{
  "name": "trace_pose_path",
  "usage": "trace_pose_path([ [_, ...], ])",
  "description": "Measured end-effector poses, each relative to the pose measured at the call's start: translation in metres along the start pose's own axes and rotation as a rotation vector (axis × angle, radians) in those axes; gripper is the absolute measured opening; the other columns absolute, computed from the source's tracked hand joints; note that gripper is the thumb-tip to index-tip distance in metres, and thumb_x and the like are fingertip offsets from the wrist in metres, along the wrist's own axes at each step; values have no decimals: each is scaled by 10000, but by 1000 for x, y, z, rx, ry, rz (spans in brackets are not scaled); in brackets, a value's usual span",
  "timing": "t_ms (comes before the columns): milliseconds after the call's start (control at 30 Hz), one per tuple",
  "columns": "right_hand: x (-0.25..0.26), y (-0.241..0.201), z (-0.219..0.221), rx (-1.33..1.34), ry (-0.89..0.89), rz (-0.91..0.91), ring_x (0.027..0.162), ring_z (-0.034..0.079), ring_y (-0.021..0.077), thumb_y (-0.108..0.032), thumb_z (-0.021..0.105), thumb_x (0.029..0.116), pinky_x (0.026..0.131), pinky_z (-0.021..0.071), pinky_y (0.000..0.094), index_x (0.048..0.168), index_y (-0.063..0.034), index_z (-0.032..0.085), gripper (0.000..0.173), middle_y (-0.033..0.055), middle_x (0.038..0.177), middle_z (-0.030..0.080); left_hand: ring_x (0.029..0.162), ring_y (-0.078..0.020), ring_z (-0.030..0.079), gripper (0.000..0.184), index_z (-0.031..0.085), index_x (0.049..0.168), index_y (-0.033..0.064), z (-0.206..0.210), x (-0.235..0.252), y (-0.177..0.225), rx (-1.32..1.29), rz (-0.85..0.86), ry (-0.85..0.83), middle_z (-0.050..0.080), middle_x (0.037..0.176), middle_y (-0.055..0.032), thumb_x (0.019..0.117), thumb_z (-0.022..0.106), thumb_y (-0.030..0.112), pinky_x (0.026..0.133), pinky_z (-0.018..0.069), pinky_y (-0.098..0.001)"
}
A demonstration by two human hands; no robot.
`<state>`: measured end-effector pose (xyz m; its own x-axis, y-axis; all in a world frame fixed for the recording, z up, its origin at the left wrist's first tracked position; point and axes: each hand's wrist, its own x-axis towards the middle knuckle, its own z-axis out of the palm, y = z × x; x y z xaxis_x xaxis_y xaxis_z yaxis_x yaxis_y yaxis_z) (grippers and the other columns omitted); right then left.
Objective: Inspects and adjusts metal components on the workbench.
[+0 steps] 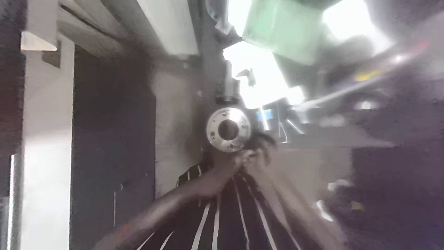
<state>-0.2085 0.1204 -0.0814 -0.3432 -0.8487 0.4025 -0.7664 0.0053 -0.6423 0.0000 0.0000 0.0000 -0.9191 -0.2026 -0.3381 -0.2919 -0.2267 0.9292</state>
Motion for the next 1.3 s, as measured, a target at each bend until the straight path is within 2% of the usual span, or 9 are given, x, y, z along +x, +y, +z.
trace_pose_path([
  [67, 16, 27, 8, 52, 2, 198, 1302, 559, 281, -266, 526, 1041, 1092, 478, 494, 1256, -23, 677, 357, 174, 1391, 590, 1323, -111, 543, 600, 504, 1488, 74, -13, -6, -8, 97, 34, 141, 577, 1450, -70, 1099, 301, 482, 1132, 451, -342],
  [167, 41, 54, 26, 78, -62, 291, 1293, 581, 244, -216, 540, 1049, 1105, 481, 447, 1387, -38, 588, 385, 152, 1391, 603, 1204, -124, 629, 495, 548, 1429, 65, -28, -21, -32, 12, -4, 329, 653, 1337, -58, 1092, 390, 391, 1046, 528, -338],
  [400, 30, 67, 71, 165, 14, 280, 1270, 599, 193, -152, 699, 950, 1071, 525, 363, 1129, -36, 730, 215, 129, 1347, 630, 1102, -153, 675, 364, 617, 1349, 73, -45, -36, -70, 37, -26, 618, 692, 1245, -64, 1078, 426, 224, 984, 561, -363],
  [600, -29, 30, 56, 20, 15, 371, 968, 705, 199, -245, 734, 948, 852, 607, 391, 1109, -32, 754, 268, 152, 1103, 715, 1144, -143, 665, 384, 597, 1373, 58, -53, -43, -80, -50, -86, 639, 673, 1299, -64, 1107, 392, 243, 1003, 557, -355],
  [867, -44, 13, 56, -227, -218, -116, 992, 713, 287, -229, 720, 928, 850, 605, 478, 1012, -113, 776, 154, 134, 1060, 732, 1255, -148, 610, 431, 574, 1419, 100, -70, -44, -109, -81, -87, 612, 626, 1391, -46, 1110, 396, 343, 1075, 516, -380],
  [967, -19, -5, 52, -289, -346, -359, 878, 698, 325, -124, 695, 894, 742, 590, 500, 873, -97, 738, 55, 140, 932, 709, 1233, -151, 629, 422, 573, 1408, 70, -76, -42, -117, -100, -51, 635, 637, 1375, -67, 1110, 409, 320, 1061, 529, -375],
  [1067, 14, -31, 58, -306, -602, -512, 978, 687, 342, -77, 688, 914, 801, 587, 521, 979, -117, 751, 99, 130, 1022, 706, 1196, -149, 640, 417, 585, 1390, 83, -86, -45, -112, -17, -98, 649, 651, 1346, -69, 1107, 398, 325, 1040, 530, -399],
  [1133, 28, -47, 69, -341, -711, -531, 1056, 666, 352, -76, 715, 896, 844, 578, 530, 1018, -109, 743, 130, 135, 1099, 688, 1193, -165, 641, 417, 590, 1386, 82, -88, -51, -113, 5, -108, 661, 651, 1339, -79, 1106, 398, 324, 1039, 528, -419],
  [1300, 61, -58, 104, -381, -673, -491, 1031, 672, 353, -154, 633, 967, 766, 582, 520, 989, -96, 747, 129, 139, 1165, 685, 1162, -155, 659, 392, 558, 1402, 50, -97, -68, -117, -139, -96, 705, 642, 1341, -97, 1109, 404, 262, 1002, 558, -376],
])
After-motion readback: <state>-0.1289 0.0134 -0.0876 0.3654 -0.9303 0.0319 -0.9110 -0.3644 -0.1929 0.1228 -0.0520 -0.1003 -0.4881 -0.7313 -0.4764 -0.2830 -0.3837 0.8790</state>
